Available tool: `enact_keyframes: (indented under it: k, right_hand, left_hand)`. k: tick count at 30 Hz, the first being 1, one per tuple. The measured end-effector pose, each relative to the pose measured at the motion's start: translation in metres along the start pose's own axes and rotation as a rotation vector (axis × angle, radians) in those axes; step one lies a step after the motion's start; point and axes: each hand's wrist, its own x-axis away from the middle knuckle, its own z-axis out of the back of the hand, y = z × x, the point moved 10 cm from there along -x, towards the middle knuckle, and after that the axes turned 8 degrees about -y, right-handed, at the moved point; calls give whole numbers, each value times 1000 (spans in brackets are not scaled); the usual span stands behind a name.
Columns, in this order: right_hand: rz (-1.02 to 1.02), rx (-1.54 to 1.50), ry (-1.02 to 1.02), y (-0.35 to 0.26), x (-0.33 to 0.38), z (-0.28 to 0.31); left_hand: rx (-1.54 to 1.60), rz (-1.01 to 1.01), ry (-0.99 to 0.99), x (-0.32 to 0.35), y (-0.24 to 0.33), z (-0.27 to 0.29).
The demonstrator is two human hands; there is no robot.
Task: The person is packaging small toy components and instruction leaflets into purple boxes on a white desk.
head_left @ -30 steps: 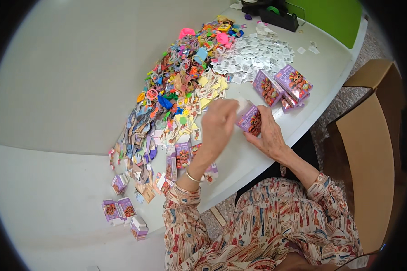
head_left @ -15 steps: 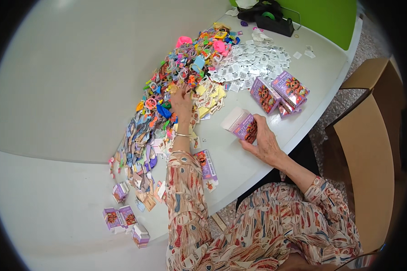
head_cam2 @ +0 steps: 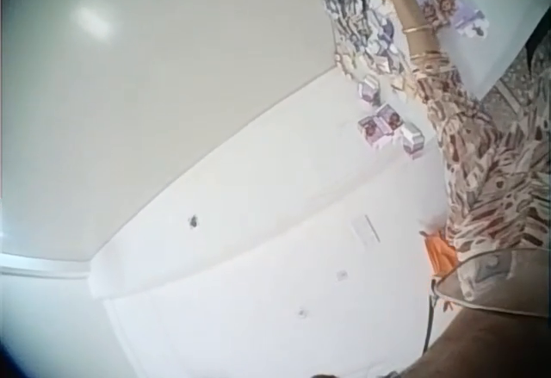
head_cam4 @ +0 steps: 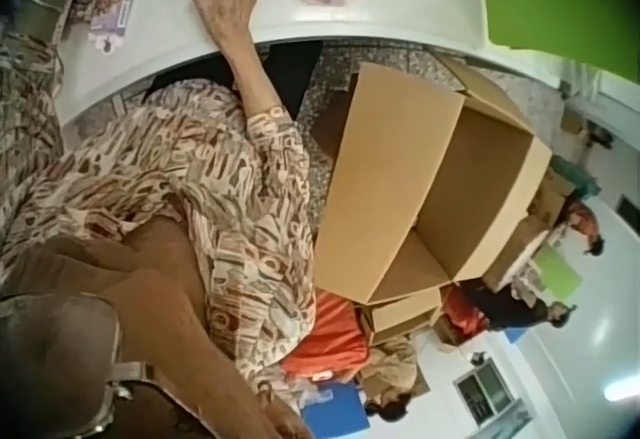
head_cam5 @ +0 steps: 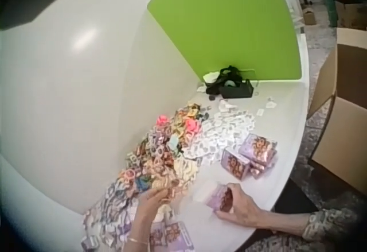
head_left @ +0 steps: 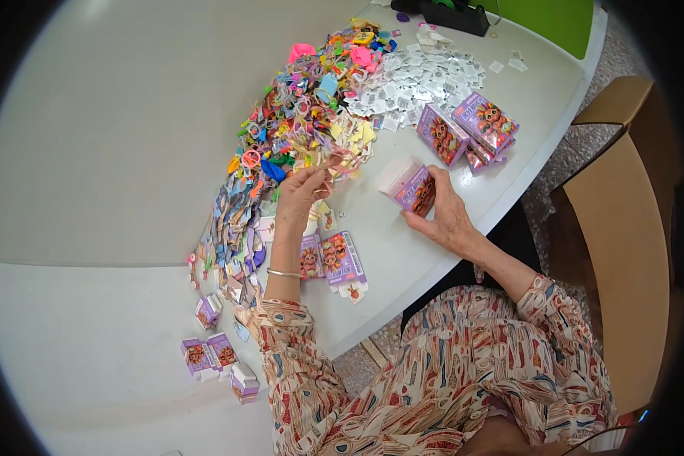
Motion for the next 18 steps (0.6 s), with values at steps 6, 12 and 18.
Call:
enact_keyframes:
  k: [6,12,18]
  right_hand:
    - [-109,-106,28,8,2,10]
    - [-109,-75,33,12,8,15]
    - [-84,-49,30,7,7,14]
  left_hand:
    - [-643,-253,182,19,10,8]
    - [-750,-229,42,-2,14,-45]
    - [-1310,-572,127,-15,21,-104]
